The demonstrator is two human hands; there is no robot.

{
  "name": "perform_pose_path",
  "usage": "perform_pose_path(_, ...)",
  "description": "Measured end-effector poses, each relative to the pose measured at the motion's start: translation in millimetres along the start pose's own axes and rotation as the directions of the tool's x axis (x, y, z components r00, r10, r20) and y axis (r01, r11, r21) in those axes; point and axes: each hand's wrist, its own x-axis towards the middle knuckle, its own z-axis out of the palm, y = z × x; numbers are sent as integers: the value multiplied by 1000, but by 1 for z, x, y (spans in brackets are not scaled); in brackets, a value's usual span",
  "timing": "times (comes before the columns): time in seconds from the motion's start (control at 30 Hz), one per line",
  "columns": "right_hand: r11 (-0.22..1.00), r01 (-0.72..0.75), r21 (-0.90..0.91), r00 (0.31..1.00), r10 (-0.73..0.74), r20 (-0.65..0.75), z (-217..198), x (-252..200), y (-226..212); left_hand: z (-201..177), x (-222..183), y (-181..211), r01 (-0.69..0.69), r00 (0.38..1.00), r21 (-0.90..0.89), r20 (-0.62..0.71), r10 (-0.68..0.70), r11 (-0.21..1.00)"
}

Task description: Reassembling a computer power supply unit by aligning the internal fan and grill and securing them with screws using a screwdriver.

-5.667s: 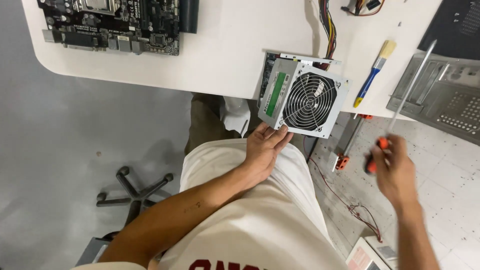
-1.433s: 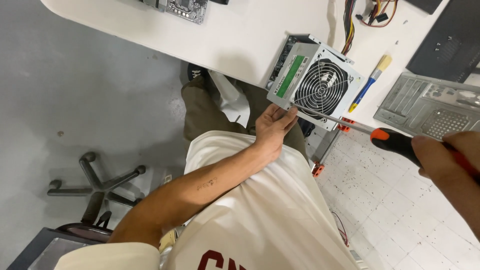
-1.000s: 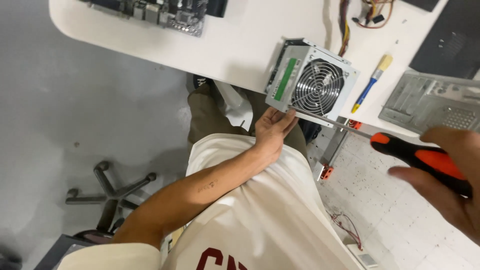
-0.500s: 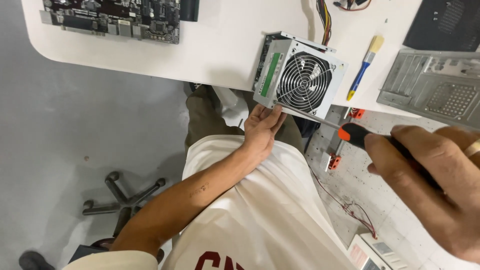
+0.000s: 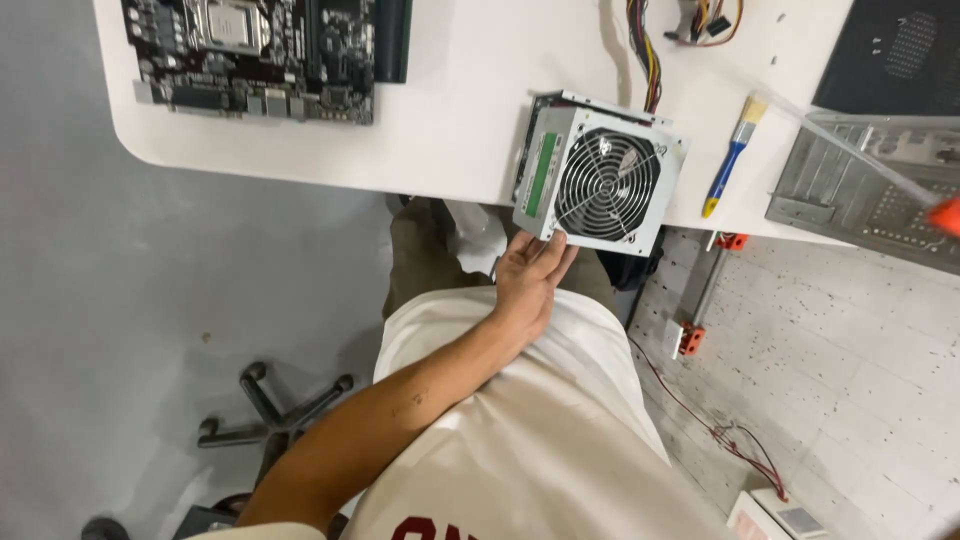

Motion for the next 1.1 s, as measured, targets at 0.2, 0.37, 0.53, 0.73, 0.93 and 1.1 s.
perform_pose_path(0.2,862,-169,478,834,383,-397,204,-68,-25,4,3,4,11,1000,30,-13,-11,999)
perform_pose_path(0.37,626,-151,765,711,606,-356,319,-44,25,1,3,5,45,999,72,-31,-43,996)
perform_pose_path(0.53,770,-261,582,768,531,-359,332,-1,-18,14,-7,15,37,998,95,-44,-33,995)
perform_pose_path(0.73,865,-342,368,829,462,-315,313,15,-24,5,-1,16,65,997,101,-43,-61,993)
perform_pose_path(0.93,892,-92,443,942,223,-253,258,-8,-102,0,1,16,104,994,68,-36,-102,992)
perform_pose_path(1.1,818,-134,559,987,158,4,245,3,-131,22,-8,31,143,990,88,-9,-143,986)
